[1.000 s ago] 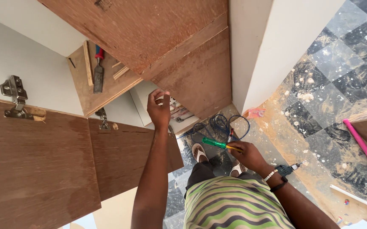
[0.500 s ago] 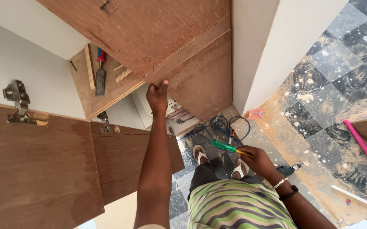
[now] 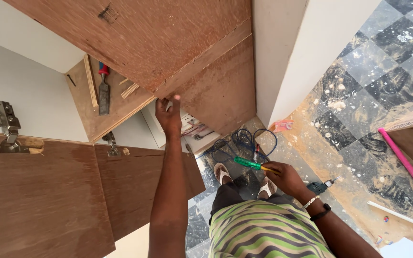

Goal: The recorder is installing and adjusting a cabinet door using a screwdriver and pencil for marking.

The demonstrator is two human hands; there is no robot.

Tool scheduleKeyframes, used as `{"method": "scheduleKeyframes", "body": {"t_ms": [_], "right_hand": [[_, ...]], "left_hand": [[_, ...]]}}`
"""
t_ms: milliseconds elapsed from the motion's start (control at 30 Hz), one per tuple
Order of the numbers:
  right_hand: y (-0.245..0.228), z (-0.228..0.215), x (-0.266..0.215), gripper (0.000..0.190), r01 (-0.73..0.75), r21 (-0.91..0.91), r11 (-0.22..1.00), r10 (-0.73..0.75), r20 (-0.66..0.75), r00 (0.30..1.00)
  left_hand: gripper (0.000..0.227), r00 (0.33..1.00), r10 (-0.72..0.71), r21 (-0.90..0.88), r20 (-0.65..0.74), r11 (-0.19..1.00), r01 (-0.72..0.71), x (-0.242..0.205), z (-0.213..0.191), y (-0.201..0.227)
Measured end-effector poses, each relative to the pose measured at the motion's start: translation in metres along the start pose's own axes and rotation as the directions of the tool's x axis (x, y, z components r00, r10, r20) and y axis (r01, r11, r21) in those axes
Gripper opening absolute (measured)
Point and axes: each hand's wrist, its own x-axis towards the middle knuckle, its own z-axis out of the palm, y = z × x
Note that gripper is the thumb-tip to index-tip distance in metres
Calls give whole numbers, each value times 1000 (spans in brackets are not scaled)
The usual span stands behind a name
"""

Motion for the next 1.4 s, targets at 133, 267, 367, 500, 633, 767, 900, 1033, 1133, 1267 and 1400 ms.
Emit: {"method": "scheduleKeyframes", "body": {"t_ms": [133,267,367,500,633,767,900,1033,1133,1267,1400], "right_hand": [[-4,3,3,29,-18,11,1000,18,21,1000],[-3,9,5,30,-7,60,998,4,51,999],[-6,9,5,30,-39,11,999,38,58,998],[2,9,2,31,-60,17,998,59,41,997],[-6,2,4,28,-10,62,998,11,-8,1000],[-43,-12,29,32,-69,39,997,72,-75,995],[-68,-24,95,36,-3,-4,1000,2,-228,974],[-125,-42,165,53,270,132,954,-194,-414,889],[-127,-45,230,61,462,129,877,-334,-527,782],[-139,-36,281,67,576,-36,817,-481,-595,644],[-140,-41,281,73,580,-101,809,-518,-589,620]], "left_hand": [[39,1000,24,-139,16,990,-22,8,5,-2],[29,999,30,-121,-13,992,-31,13,4,-17],[30,999,33,-79,-14,996,-34,15,1,-14],[33,1000,21,-54,2,998,-21,11,0,-3],[35,999,52,-111,-9,992,-53,7,1,3],[35,999,53,-139,-10,989,-54,8,0,-3],[33,998,57,-133,-27,989,-60,9,1,-6],[37,999,37,-112,-1,993,-37,1,-1,6],[44,1000,1,-34,24,999,0,-8,-4,21],[53,997,-49,162,52,986,40,-9,-13,26],[53,996,-27,164,81,986,14,0,-12,22]]}}
